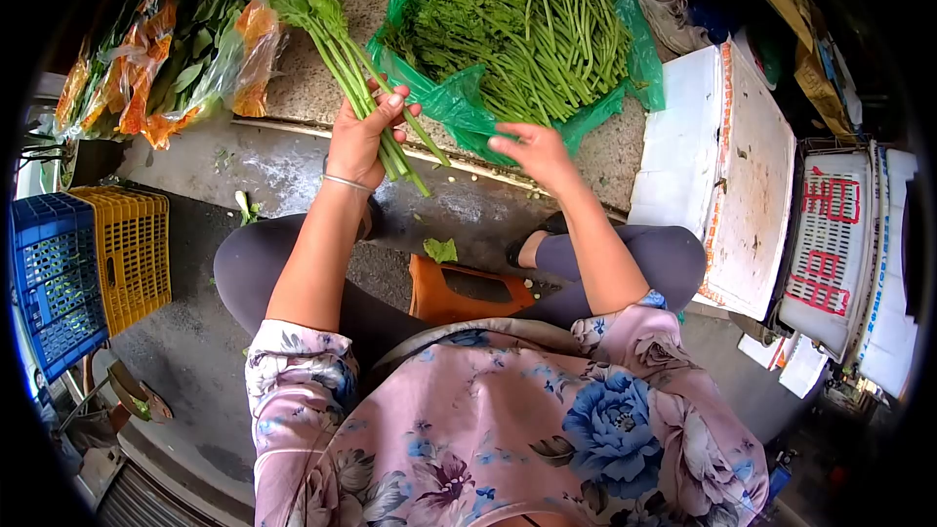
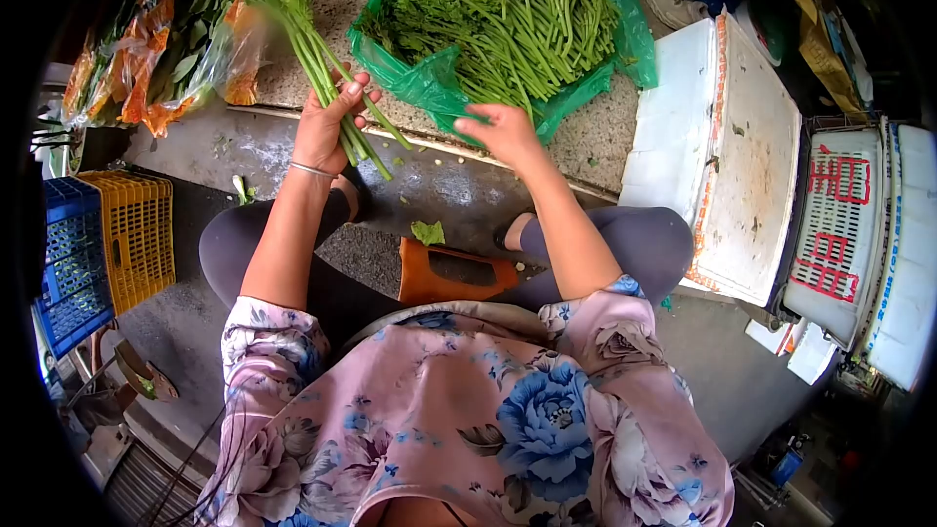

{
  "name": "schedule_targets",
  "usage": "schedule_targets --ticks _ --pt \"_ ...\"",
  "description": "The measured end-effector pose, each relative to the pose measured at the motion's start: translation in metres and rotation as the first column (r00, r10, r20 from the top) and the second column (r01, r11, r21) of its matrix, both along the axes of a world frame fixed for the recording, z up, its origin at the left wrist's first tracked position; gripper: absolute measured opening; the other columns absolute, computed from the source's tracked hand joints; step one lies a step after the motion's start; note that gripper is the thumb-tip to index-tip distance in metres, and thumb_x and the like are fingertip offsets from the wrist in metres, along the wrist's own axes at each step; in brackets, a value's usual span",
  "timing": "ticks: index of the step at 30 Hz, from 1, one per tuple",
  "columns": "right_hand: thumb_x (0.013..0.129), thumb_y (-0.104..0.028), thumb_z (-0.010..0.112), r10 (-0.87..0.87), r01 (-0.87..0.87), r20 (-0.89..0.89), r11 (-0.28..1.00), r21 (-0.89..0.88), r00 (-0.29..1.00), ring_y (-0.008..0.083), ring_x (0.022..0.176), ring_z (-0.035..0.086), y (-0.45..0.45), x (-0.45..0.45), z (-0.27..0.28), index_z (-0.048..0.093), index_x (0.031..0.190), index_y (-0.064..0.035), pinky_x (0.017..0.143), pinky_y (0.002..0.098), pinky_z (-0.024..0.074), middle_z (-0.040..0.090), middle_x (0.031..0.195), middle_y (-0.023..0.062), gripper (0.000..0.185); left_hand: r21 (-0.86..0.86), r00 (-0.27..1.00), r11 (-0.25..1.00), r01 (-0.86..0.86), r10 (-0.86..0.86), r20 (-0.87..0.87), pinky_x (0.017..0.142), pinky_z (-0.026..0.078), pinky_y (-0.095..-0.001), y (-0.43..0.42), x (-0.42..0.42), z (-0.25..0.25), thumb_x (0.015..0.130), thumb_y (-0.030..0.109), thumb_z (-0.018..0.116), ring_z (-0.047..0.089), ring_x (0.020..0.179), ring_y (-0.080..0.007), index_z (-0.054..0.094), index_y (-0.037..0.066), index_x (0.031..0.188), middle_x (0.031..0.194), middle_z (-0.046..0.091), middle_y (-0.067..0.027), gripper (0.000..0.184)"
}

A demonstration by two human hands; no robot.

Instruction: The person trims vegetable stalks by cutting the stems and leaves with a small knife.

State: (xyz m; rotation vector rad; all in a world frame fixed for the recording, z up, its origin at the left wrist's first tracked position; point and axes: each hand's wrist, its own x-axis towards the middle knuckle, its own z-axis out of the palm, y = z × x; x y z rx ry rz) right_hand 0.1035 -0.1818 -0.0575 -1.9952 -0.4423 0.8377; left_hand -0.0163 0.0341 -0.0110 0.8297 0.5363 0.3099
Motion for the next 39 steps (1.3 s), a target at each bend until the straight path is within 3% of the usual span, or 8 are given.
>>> schedule_targets --ticks 3,9,14,17,23,32,37,39 --pt "0.08 -0.034 0.057 -0.186 0.352 0.403 0.852 -0.389 0.896 0.0222 0.081 0.061 0.012 0.061 -0.009 0.055 0.111 -0.0094 0.071 0.0336 0.0486 0.06 0.1 0.0107 0.039 -0.045 0.999 0.998 -0.033 0.033 -0.014 0.048 0.046 -0.0192 0.001 0.004 -0.007 0.081 0.002 0.055 0.06 0.077 -0.0168 0.043 0.007 0.107 0.085 0.058 -0.0049 0.029" --pt "0.083 -0.027 0.052 0.019 0.358 0.491 0.66 -0.661 0.871 0.023 0.075 0.061 0.01 0.097 -0.037 0.057 0.109 -0.0161 0.066 0.0346 0.05 0.061 0.095 0.0087 0.028 -0.063 0.999 0.997 -0.038 0.037 -0.032 0.056 0.046 -0.0232 -0.002 0.008 -0.012 0.082 0.006 0.054 0.059 0.076 -0.0149 0.046 0.008 0.1 0.085 0.056 -0.0032 0.02" --pt "0.077 -0.025 0.062 -0.097 0.392 0.603 0.838 -0.38 0.792 0.0214 0.074 0.059 0.004 0.074 -0.02 0.062 0.094 -0.0049 0.069 0.0308 0.0455 0.062 0.084 0.009 0.026 -0.211 0.998 0.976 -0.045 0.037 -0.042 0.065 0.053 -0.0328 -0.006 0.013 -0.01 0.086 0.007 0.047 0.055 0.072 -0.0144 0.045 0.006 0.095 0.083 0.054 -0.0048 0.009" --pt "0.068 -0.006 0.071 -0.453 0.448 -0.046 0.852 0.271 0.89 0.006 0.069 0.05 0.012 0.019 0.003 0.059 0.084 0.0047 0.064 0.0185 0.0408 0.057 0.076 0.0007 0.022 -0.223 0.999 0.975 -0.013 0.004 -0.042 0.063 0.054 -0.0316 -0.01 0.017 -0.014 0.086 0.007 0.046 0.056 0.075 -0.0163 0.044 0.004 0.094 0.089 0.055 -0.0072 0.009" --pt "0.068 -0.002 0.069 -0.449 0.42 -0.007 0.83 0.368 0.894 0.0054 0.065 0.05 0.017 -0.07 0.021 0.054 0.075 -0.0001 0.06 0.0195 0.042 0.057 0.073 0.0013 0.017 -0.212 0.99 0.968 0.133 -0.138 -0.01 0.063 0.053 -0.0294 -0.039 0.015 -0.003 0.083 0.006 0.053 0.056 0.093 -0.0213 0.045 0.005 0.099 0.107 0.055 -0.01 0.018" --pt "0.066 -0.004 0.071 -0.421 0.306 0.343 0.889 0.342 0.84 0.0076 0.064 0.05 0.014 -0.091 0.007 0.051 0.07 -0.0014 0.06 0.0229 0.0417 0.056 0.072 0.0032 0.021 -0.168 0.961 0.953 0.251 -0.225 0.16 0.058 0.054 -0.0259 -0.04 0.006 -0.001 0.078 0.002 0.058 0.059 0.089 -0.0225 0.047 0.005 0.091 0.098 0.056 -0.0101 0.017" --pt "0.071 -0.01 0.069 -0.347 0.268 0.211 0.905 0.331 0.914 0.0067 0.067 0.051 0.015 -0.101 0.028 0.053 0.075 -0.0008 0.062 0.022 0.0421 0.058 0.076 0.003 0.019 -0.131 0.964 0.961 0.243 -0.224 0.144 0.057 0.052 -0.0241 -0.037 0.001 0.003 0.076 -0.004 0.058 0.06 0.081 -0.0206 0.047 0.006 0.087 0.093 0.056 -0.0107 0.018" --pt "0.078 -0.016 0.064 -0.393 0.341 -0.014 0.78 0.524 0.92 0.0065 0.07 0.051 0.015 -0.094 0.034 0.055 0.085 0.0008 0.064 0.0213 0.0418 0.058 0.077 0.0026 0.02 -0.07 0.972 0.974 0.214 -0.206 0.113 0.054 0.049 -0.0226 -0.037 0.002 0.001 0.075 -0.004 0.058 0.061 0.075 -0.0187 0.046 0.007 0.085 0.089 0.058 -0.0099 0.019"
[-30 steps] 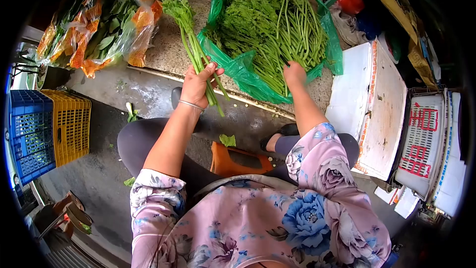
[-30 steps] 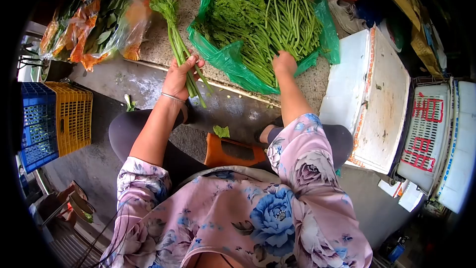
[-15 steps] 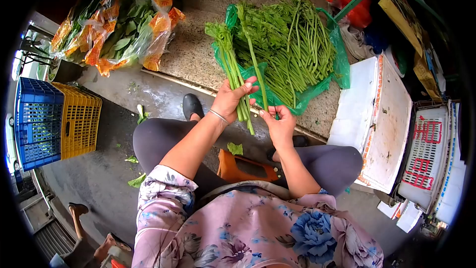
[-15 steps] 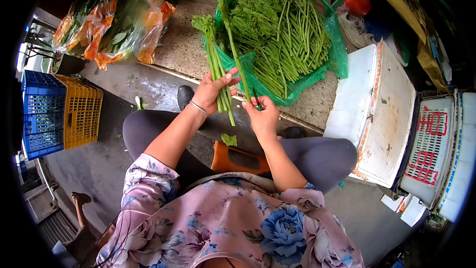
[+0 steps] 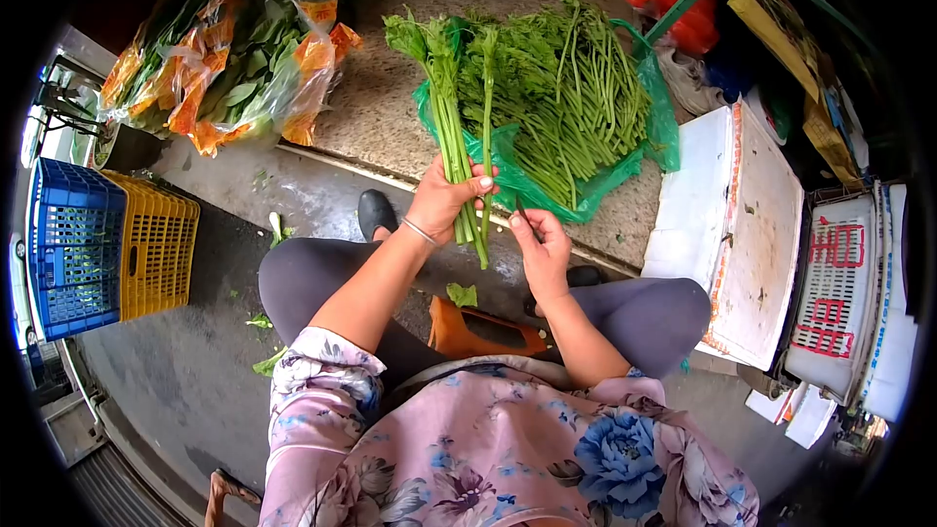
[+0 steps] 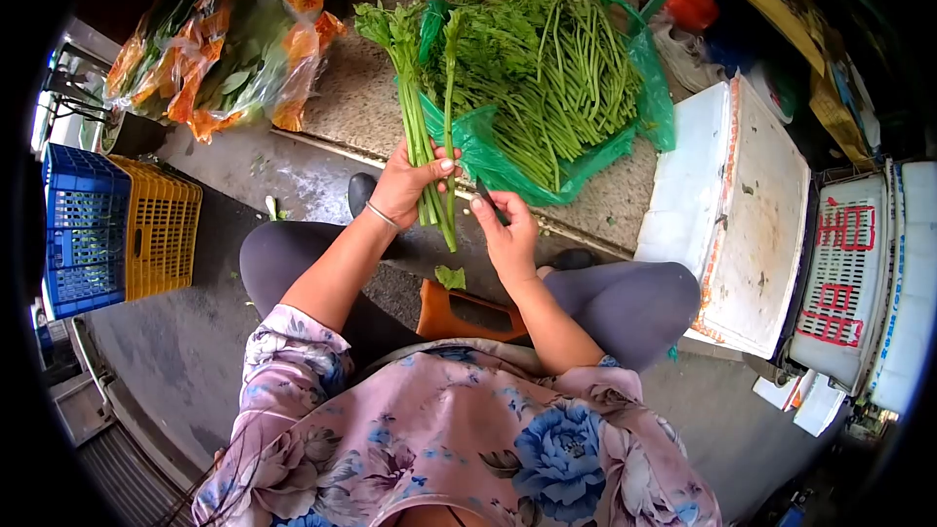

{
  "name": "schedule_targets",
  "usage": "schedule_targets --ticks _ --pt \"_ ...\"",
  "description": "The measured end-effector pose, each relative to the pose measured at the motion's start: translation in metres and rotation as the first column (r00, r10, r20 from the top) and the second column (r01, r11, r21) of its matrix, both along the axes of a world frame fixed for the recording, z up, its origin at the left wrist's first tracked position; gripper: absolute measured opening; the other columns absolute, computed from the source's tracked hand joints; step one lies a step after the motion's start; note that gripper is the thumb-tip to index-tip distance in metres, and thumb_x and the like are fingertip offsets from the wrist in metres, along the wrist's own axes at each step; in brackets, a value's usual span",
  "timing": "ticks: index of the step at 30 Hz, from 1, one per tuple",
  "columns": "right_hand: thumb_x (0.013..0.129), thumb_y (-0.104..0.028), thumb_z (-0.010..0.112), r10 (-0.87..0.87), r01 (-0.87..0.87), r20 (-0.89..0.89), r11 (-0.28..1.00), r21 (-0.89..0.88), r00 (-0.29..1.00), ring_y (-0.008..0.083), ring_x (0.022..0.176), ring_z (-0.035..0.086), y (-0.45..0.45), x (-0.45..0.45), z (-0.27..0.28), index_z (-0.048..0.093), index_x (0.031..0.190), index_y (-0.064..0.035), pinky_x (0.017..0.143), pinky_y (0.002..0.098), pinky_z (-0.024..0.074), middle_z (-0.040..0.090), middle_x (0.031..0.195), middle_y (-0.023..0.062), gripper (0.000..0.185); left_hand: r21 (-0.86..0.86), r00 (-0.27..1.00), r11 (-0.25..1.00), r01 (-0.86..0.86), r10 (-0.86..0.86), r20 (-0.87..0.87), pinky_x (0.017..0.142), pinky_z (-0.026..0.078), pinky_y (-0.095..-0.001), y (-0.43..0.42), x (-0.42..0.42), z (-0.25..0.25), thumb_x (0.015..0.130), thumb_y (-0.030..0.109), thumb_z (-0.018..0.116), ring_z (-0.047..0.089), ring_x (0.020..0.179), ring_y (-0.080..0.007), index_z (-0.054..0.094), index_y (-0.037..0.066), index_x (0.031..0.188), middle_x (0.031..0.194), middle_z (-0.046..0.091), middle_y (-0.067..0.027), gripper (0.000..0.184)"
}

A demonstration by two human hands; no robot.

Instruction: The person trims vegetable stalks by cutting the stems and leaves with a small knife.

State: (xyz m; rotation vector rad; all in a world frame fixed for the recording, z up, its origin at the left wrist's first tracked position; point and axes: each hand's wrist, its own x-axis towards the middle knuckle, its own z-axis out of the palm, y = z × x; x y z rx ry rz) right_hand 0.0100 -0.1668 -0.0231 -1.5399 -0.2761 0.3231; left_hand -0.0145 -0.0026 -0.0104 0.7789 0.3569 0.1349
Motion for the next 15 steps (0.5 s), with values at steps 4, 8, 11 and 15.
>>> schedule_targets --ticks 4,8,11,15 --pt "0.086 -0.027 0.053 0.051 -0.051 -0.002 0.998 0.039 0.999 0.0045 0.064 0.041 0.011 0.036 0.017 0.052 0.111 0.0012 0.056 0.0177 0.0346 0.047 0.07 -0.003 0.038 0.18 0.995 0.982 -0.06 0.072 -0.062 0.049 0.043 -0.0209 -0.004 -0.001 -0.004 0.073 -0.005 0.061 0.059 0.067 -0.0139 0.042 0.008 0.085 0.081 0.059 -0.0068 0.026" --pt "0.088 -0.02 0.049 0.07 -0.069 0.002 0.988 0.14 0.998 0.0024 0.054 0.033 0.043 0.066 0.041 0.046 0.119 -0.0016 0.047 0.0166 0.0271 0.041 0.066 -0.0045 0.036 0.264 0.983 0.957 -0.12 0.151 -0.102 0.048 0.042 -0.0202 -0.007 0.001 -0.004 0.07 -0.007 0.063 0.055 0.06 -0.0106 0.042 0.008 0.086 0.078 0.057 -0.0046 0.03" --pt "0.087 -0.02 0.052 0.106 -0.105 -0.003 0.983 0.148 0.994 0.0022 0.054 0.033 0.062 0.077 0.046 0.044 0.122 -0.0021 0.047 0.0164 0.0271 0.039 0.064 -0.006 0.04 0.299 0.985 0.947 -0.117 0.15 -0.091 0.047 0.042 -0.0194 -0.007 0.001 -0.006 0.07 -0.009 0.063 0.055 0.061 -0.01 0.042 0.008 0.086 0.078 0.056 -0.0046 0.031" --pt "0.082 -0.024 0.059 0.049 -0.042 -0.064 0.992 0.115 0.997 0.0021 0.056 0.034 0.08 0.078 0.039 0.043 0.122 -0.0008 0.048 0.0163 0.0275 0.041 0.065 -0.0061 0.049 0.347 0.979 0.929 -0.128 0.174 -0.105 0.048 0.043 -0.0194 -0.008 0.001 -0.004 0.068 -0.011 0.063 0.056 0.063 -0.0098 0.044 0.007 0.085 0.077 0.056 -0.0042 0.031"
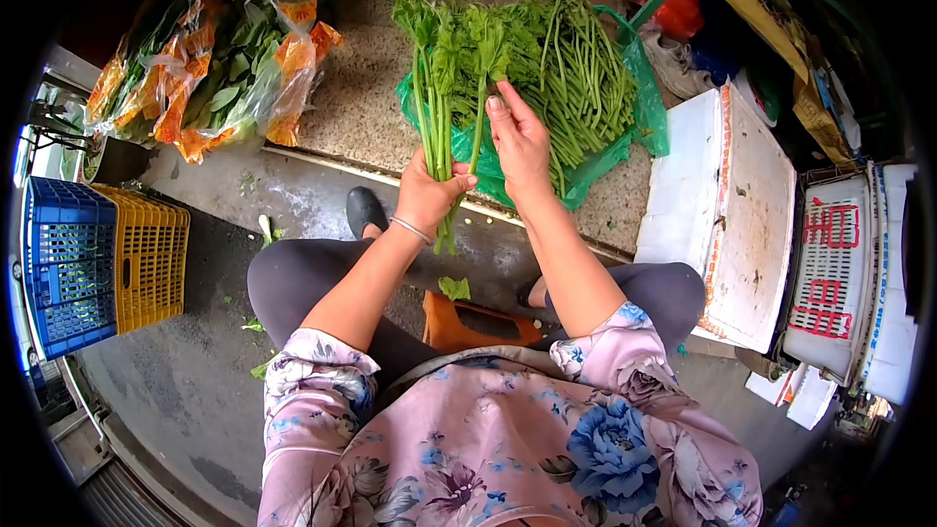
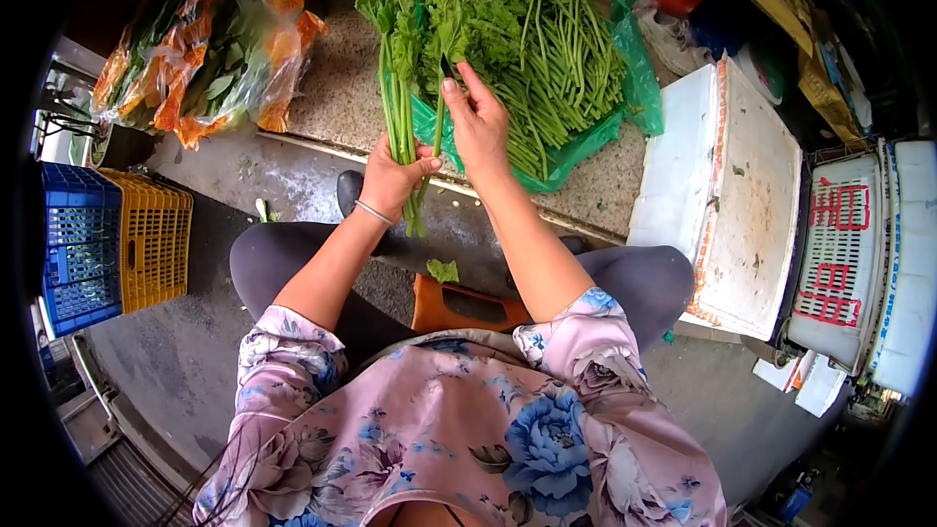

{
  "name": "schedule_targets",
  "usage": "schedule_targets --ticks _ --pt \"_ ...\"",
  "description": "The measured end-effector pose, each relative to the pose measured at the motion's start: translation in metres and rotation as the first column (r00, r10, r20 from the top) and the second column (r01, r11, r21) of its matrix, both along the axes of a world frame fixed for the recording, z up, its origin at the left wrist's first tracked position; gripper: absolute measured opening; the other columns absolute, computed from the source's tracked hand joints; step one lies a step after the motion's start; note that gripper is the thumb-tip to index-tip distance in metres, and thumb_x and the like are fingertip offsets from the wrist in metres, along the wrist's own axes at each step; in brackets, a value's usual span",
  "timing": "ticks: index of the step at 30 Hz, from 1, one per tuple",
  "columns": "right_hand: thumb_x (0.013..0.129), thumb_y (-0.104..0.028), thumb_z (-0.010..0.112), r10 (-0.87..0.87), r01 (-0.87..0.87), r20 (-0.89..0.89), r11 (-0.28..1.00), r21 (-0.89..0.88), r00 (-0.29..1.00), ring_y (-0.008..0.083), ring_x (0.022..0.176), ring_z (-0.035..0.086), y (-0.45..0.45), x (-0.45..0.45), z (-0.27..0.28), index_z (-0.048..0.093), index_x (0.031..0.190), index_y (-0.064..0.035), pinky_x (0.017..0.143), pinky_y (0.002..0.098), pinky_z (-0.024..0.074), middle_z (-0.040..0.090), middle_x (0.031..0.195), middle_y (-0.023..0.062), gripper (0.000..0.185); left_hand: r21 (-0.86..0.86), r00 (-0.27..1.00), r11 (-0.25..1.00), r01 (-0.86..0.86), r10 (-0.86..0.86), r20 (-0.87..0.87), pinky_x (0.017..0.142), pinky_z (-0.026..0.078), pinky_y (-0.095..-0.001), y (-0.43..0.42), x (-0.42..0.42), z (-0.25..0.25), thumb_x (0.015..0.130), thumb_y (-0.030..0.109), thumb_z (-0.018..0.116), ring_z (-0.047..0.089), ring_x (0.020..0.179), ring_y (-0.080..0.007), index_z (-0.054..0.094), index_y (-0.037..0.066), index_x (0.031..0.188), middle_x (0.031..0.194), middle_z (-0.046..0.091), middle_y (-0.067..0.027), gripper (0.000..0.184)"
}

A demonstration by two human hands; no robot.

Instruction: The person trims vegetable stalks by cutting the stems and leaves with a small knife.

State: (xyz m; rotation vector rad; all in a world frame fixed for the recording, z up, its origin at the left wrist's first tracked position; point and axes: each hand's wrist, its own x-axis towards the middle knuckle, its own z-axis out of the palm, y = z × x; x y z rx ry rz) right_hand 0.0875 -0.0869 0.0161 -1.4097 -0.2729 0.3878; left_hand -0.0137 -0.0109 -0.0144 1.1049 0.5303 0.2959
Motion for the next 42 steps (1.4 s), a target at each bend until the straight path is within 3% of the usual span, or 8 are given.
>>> schedule_targets --ticks 11,16,22,30,32,33,35,42 --pt "0.082 -0.034 0.057 -0.17 0.189 0.208 0.979 -0.072 0.963 0.0102 0.07 0.053 0.011 0.0 -0.027 0.046 0.118 0.0039 0.061 0.0237 0.0407 0.061 0.084 0.0079 0.053 0.241 0.999 0.971 0.005 0.007 -0.046 0.061 0.048 -0.022 0.003 -0.001 -0.016 0.062 -0.011 0.067 0.054 0.068 -0.0093 0.048 0.004 0.093 0.076 0.056 -0.0021 0.039" --pt "0.085 -0.032 0.052 -0.152 0.328 0.402 0.849 -0.415 0.903 0.0081 0.054 0.045 0.004 0.001 -0.025 0.052 0.115 -0.0057 0.053 0.0233 0.0383 0.057 0.062 0.0041 0.04 0.209 0.998 0.978 0.019 -0.006 -0.059 0.06 0.048 -0.0221 0.004 -0.002 -0.018 0.062 -0.011 0.067 0.054 0.068 -0.0096 0.048 0.003 0.093 0.075 0.056 -0.0024 0.039" --pt "0.085 -0.03 0.051 -0.233 0.533 0.624 0.77 -0.35 0.746 0.0225 0.064 0.057 -0.001 0.003 -0.028 0.056 0.112 -0.0214 0.057 0.0328 0.0437 0.061 0.076 0.0072 0.029 0.167 0.996 0.985 0.041 -0.028 -0.08 0.061 0.048 -0.0222 0.004 -0.002 -0.012 0.063 -0.012 0.066 0.054 0.068 -0.0097 0.047 0.003 0.092 0.075 0.056 -0.0031 0.038" --pt "0.086 -0.028 0.05 -0.312 0.624 0.704 0.746 -0.234 0.638 0.0107 0.06 0.048 -0.073 0.022 -0.005 0.052 0.117 -0.0174 0.058 0.0245 0.0409 0.062 0.076 0.0064 0.033 0.193 0.994 0.979 0.069 -0.051 -0.096 0.062 0.049 -0.0232 0.014 -0.007 -0.022 0.066 -0.014 0.063 0.055 0.068 -0.0114 0.045 0.004 0.095 0.078 0.056 -0.0043 0.038" --pt "0.086 -0.025 0.052 0.062 0.296 0.431 0.639 -0.71 0.9 0.0082 0.056 0.045 -0.102 0.013 -0.018 0.053 0.117 -0.0125 0.053 0.0221 0.0381 0.056 0.066 0.0009 0.033 0.232 0.992 0.969 0.086 -0.06 -0.114 0.062 0.048 -0.0222 0.014 -0.012 -0.016 0.066 -0.013 0.064 0.054 0.069 -0.0098 0.045 0.004 0.096 0.078 0.056 -0.0034 0.039" --pt "0.086 -0.025 0.052 0.062 0.3 0.434 0.635 -0.712 0.899 0.0082 0.056 0.045 -0.108 0.018 -0.021 0.053 0.117 -0.0125 0.053 0.0221 0.0381 0.056 0.066 0.0009 0.033 0.228 0.992 0.97 0.087 -0.063 -0.11 0.062 0.048 -0.0222 0.015 -0.013 -0.016 0.066 -0.013 0.064 0.054 0.069 -0.0098 0.045 0.004 0.096 0.078 0.056 -0.0034 0.039" --pt "0.086 -0.024 0.053 -0.007 -0.126 -0.22 0.802 -0.584 0.975 0.0039 0.052 0.038 -0.125 0.024 -0.028 0.051 0.117 -0.0048 0.046 0.0187 0.0309 0.047 0.062 -0.005 0.036 0.277 0.988 0.954 0.115 -0.079 -0.136 0.062 0.047 -0.0217 0.017 -0.018 -0.018 0.065 -0.009 0.066 0.055 0.07 -0.0087 0.047 0.004 0.096 0.078 0.057 -0.0031 0.039" --pt "0.086 -0.026 0.053 0.297 -0.234 0.112 0.893 -0.383 0.948 0.0013 0.051 0.03 -0.083 0.08 0.063 0.044 0.121 -0.0008 0.045 0.0174 0.024 0.037 0.06 -0.0084 0.044 0.398 0.975 0.893 0.21 -0.163 -0.148 0.063 0.046 -0.0207 0.011 -0.022 -0.017 0.066 -0.009 0.064 0.055 0.073 -0.0072 0.049 0.004 0.098 0.079 0.057 -0.0021 0.038"
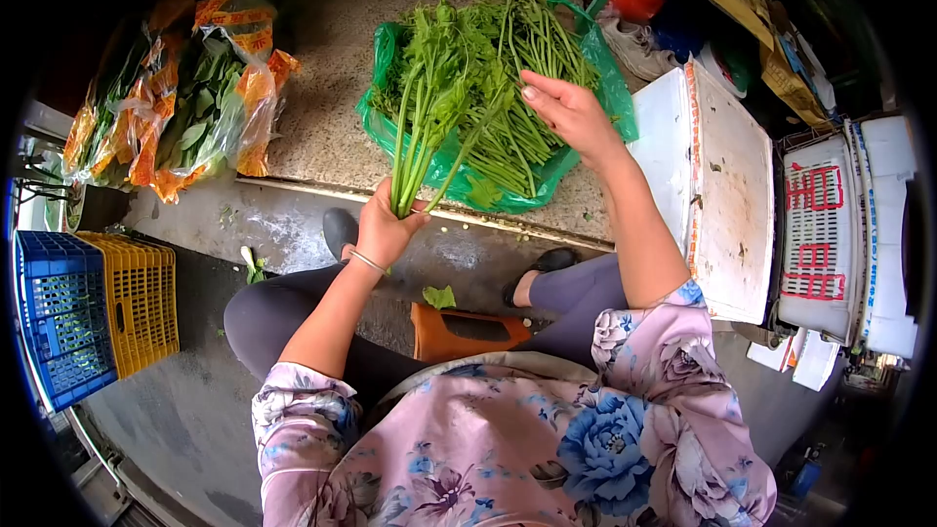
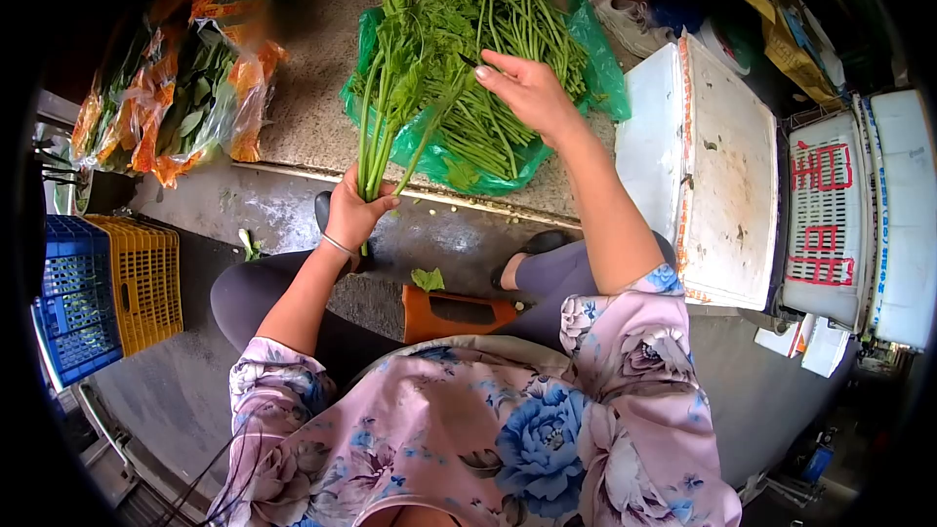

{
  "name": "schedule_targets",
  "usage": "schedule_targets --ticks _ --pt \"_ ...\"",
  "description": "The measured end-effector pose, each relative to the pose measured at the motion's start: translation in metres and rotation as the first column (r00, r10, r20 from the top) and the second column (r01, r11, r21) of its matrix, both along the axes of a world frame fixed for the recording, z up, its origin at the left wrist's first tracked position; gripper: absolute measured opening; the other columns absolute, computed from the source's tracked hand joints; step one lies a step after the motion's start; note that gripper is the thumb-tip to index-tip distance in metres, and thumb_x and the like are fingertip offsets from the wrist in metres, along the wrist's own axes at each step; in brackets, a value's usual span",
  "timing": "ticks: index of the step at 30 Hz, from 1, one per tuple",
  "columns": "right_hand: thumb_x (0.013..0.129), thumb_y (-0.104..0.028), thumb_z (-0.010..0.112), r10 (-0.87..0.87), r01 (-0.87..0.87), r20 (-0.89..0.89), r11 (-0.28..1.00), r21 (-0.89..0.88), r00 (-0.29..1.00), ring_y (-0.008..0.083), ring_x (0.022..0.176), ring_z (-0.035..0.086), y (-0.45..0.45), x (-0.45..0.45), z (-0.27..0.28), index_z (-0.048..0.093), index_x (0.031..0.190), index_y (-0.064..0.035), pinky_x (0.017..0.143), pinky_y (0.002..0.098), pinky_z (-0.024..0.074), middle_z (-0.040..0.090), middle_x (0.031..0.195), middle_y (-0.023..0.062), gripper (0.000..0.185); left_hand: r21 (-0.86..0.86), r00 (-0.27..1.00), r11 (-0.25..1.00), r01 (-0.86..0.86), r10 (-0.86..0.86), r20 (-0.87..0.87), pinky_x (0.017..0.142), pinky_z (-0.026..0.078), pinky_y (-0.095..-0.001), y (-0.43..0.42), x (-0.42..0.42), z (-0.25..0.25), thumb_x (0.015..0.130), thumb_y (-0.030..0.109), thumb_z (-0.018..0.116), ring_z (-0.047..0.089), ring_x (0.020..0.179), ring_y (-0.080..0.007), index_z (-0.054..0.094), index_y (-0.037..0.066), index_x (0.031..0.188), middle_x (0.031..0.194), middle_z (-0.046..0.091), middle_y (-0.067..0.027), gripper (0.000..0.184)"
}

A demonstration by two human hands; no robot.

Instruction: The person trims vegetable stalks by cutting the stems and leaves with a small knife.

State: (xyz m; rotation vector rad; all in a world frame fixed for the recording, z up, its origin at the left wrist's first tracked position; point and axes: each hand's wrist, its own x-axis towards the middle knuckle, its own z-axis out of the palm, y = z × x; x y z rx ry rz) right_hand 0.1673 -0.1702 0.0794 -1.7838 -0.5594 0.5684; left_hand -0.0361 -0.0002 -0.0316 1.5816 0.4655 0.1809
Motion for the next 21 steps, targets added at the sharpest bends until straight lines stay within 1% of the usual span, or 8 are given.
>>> schedule_targets --ticks 4,11,13,15,17,18,19,21 --pt "0.084 -0.026 0.055 0.099 -0.1 -0.013 0.974 -0.205 0.995 0.0002 0.054 0.032 0.011 0.016 0.022 0.05 0.117 -0.0033 0.047 0.0164 0.0249 0.04 0.062 -0.0087 0.04 0.01 0.999 0.999 0.035 -0.035 -0.026 0.064 0.047 -0.0208 -0.003 -0.001 0.007 0.067 -0.01 0.063 0.054 0.073 -0.0074 0.048 0.004 0.098 0.08 0.057 -0.0021 0.038" --pt "0.084 -0.026 0.056 0.092 -0.063 0.139 0.977 -0.202 0.986 0.0049 0.068 0.05 0.002 0.035 0.007 0.056 0.112 -0.0065 0.062 0.0196 0.0399 0.061 0.084 0.0017 0.034 0.018 0.998 0.998 0.061 -0.061 -0.018 0.065 0.048 -0.0222 -0.002 -0.002 0.004 0.066 -0.012 0.062 0.055 0.074 -0.0086 0.047 0.003 0.1 0.081 0.058 -0.0036 0.04" --pt "0.084 -0.026 0.055 0.124 0.074 0.37 0.875 -0.478 0.921 0.0082 0.082 0.054 -0.003 0.039 0.018 0.056 0.111 -0.0082 0.073 0.0222 0.0414 0.062 0.096 0.0057 0.033 0.012 0.998 0.998 0.063 -0.063 -0.013 0.066 0.048 -0.0224 -0.001 -0.002 0.001 0.066 -0.013 0.062 0.055 0.075 -0.0088 0.047 0.003 0.101 0.081 0.058 -0.0038 0.041" --pt "0.084 -0.026 0.054 0.081 0.128 0.476 0.912 -0.39 0.876 0.008 0.087 0.053 -0.01 0.05 0.009 0.056 0.111 -0.009 0.076 0.0213 0.0406 0.062 0.098 0.0064 0.032 0.0 0.998 0.998 0.06 -0.06 -0.011 0.066 0.048 -0.0225 -0.003 -0.004 -0.001 0.066 -0.013 0.062 0.055 0.075 -0.009 0.047 0.003 0.102 0.082 0.058 -0.004 0.042" --pt "0.082 -0.033 0.055 -0.109 0.228 0.531 0.959 -0.165 0.841 0.0115 0.075 0.059 -0.01 0.052 0.013 0.059 0.108 -0.0172 0.071 0.0236 0.0434 0.065 0.085 0.0046 0.03 0.03 0.997 0.997 0.071 -0.072 0.009 0.065 0.048 -0.0223 -0.002 -0.004 0.001 0.066 -0.013 0.062 0.056 0.075 -0.0091 0.047 0.002 0.101 0.082 0.058 -0.004 0.041" --pt "0.083 -0.029 0.056 -0.041 0.091 0.539 0.994 -0.067 0.841 0.0085 0.081 0.057 -0.005 0.042 0.02 0.057 0.111 -0.0141 0.072 0.0219 0.0426 0.065 0.087 0.0035 0.032 0.03 0.997 0.997 0.071 -0.071 0.009 0.065 0.048 -0.0223 -0.003 -0.004 0.002 0.066 -0.013 0.062 0.056 0.075 -0.0091 0.047 0.002 0.101 0.082 0.058 -0.004 0.041" --pt "0.083 -0.029 0.056 -0.043 0.093 0.538 0.993 -0.067 0.842 0.0085 0.081 0.057 0.002 0.031 0.027 0.057 0.111 -0.0141 0.072 0.0219 0.0426 0.065 0.087 0.0035 0.032 0.043 0.997 0.996 0.078 -0.078 -0.007 0.065 0.048 -0.0222 -0.003 -0.004 0.004 0.066 -0.012 0.062 0.056 0.074 -0.0089 0.047 0.002 0.1 0.081 0.058 -0.0038 0.04" --pt "0.083 -0.027 0.056 0.07 -0.07 0.26 0.997 -0.008 0.963 0.0052 0.078 0.053 0.015 0.015 0.037 0.052 0.117 -0.0108 0.071 0.0197 0.0413 0.062 0.084 0.0015 0.038 0.061 0.995 0.994 0.095 -0.094 -0.022 0.065 0.048 -0.0221 -0.004 -0.002 0.005 0.066 -0.012 0.063 0.056 0.074 -0.0088 0.047 0.002 0.1 0.081 0.058 -0.0036 0.04"
